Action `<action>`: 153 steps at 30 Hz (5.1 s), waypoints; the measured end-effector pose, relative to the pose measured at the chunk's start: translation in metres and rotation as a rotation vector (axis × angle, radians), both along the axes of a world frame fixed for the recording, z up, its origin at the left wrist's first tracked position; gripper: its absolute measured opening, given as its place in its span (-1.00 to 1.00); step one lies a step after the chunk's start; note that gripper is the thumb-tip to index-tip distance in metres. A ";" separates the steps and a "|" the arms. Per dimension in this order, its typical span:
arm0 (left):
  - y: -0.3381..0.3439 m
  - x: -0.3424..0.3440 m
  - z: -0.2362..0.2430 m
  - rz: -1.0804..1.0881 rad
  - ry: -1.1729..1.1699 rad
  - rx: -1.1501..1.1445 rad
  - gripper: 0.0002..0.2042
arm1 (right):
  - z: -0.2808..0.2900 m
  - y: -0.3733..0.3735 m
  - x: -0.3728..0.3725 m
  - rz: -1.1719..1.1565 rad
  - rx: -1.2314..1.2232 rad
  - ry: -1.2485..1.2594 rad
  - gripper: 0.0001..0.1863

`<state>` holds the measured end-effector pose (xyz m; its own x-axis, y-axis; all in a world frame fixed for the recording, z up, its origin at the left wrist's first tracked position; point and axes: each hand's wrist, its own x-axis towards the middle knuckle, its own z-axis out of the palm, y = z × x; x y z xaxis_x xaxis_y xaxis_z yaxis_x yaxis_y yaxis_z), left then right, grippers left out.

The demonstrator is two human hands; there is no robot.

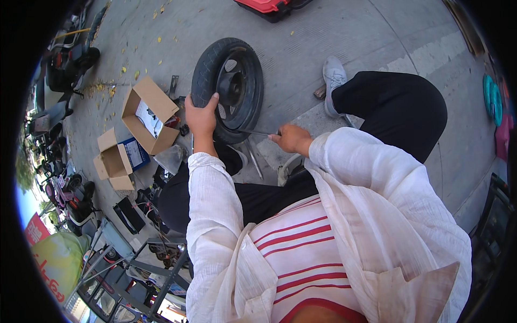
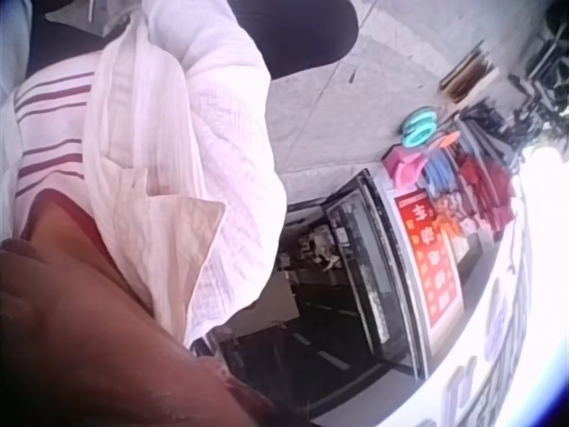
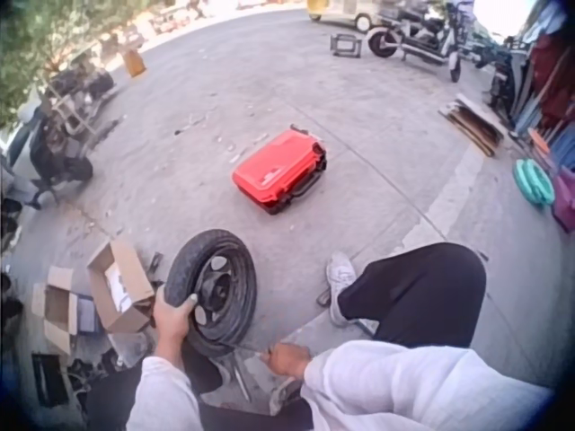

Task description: The person sits on the ground and uses a metal tire lever to pry a tire off its rim. They repeatedly insert the lever between the tire bead and rim, rotate the tire, and work around the circumference to loosen the bead. The tire is eventually removed from the rim and set aside.

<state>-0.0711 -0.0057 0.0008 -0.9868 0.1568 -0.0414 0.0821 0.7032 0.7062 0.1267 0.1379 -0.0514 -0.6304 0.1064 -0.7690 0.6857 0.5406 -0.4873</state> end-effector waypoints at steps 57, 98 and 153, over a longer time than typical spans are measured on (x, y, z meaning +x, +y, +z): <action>0.051 -0.022 0.006 -0.021 -0.093 0.371 -0.23 | 0.001 0.017 0.022 -0.319 -0.228 0.074 -0.40; -0.001 0.090 0.029 -0.031 -0.057 0.057 -0.20 | -0.051 0.060 0.035 0.537 0.206 0.030 -0.57; 0.021 0.070 0.019 -0.235 -0.008 0.080 -0.27 | 0.250 0.121 -0.102 -0.588 -0.199 1.392 -0.78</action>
